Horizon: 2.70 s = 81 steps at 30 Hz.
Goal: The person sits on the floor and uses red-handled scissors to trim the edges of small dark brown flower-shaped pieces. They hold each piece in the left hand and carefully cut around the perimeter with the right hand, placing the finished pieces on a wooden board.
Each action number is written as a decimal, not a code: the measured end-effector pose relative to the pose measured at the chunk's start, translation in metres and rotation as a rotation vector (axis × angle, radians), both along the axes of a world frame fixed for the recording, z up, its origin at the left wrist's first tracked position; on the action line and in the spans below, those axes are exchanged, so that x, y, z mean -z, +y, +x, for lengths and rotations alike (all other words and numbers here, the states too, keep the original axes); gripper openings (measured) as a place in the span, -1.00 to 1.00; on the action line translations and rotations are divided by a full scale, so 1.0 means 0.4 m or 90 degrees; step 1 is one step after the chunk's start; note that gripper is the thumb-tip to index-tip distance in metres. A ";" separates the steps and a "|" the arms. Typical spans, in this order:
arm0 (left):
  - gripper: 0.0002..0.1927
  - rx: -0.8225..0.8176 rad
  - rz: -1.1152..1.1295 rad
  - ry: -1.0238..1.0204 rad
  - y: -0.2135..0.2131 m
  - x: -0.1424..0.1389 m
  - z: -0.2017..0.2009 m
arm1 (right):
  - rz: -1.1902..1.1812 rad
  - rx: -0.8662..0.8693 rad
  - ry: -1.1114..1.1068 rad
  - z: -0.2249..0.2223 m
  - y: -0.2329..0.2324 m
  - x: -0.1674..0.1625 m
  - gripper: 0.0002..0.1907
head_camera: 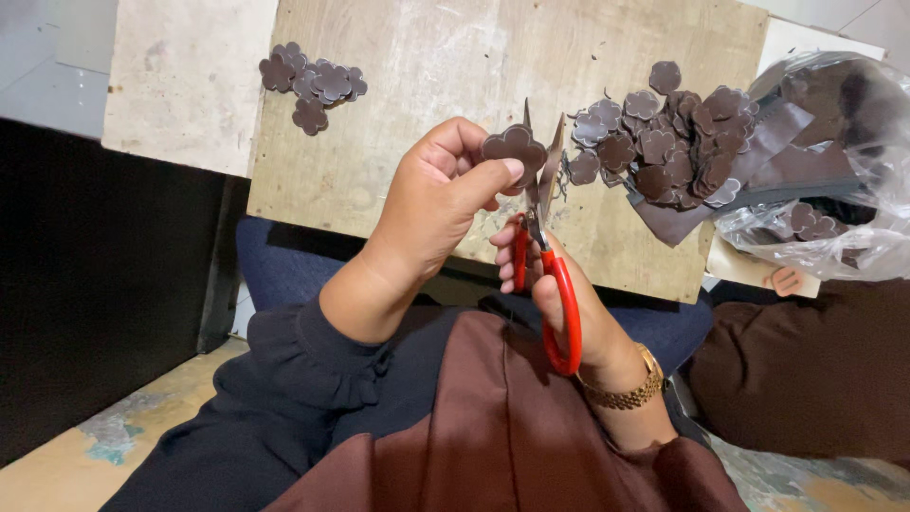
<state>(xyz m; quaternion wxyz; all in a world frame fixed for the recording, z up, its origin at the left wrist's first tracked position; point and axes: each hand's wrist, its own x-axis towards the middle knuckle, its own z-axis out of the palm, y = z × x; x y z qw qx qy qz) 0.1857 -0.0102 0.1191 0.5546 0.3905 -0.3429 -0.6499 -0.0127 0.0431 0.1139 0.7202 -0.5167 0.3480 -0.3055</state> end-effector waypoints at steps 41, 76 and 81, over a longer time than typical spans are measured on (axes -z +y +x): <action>-0.81 -0.111 0.035 0.086 0.040 -0.037 -0.102 | -0.082 0.088 -0.035 0.053 0.016 0.038 -0.01; -0.82 -0.091 0.111 0.150 0.025 -0.018 -0.082 | 0.074 0.100 -0.127 0.062 0.006 0.038 -0.42; -0.87 -0.124 0.046 0.115 0.020 0.008 -0.085 | 0.094 0.092 -0.142 0.058 0.005 0.041 -0.42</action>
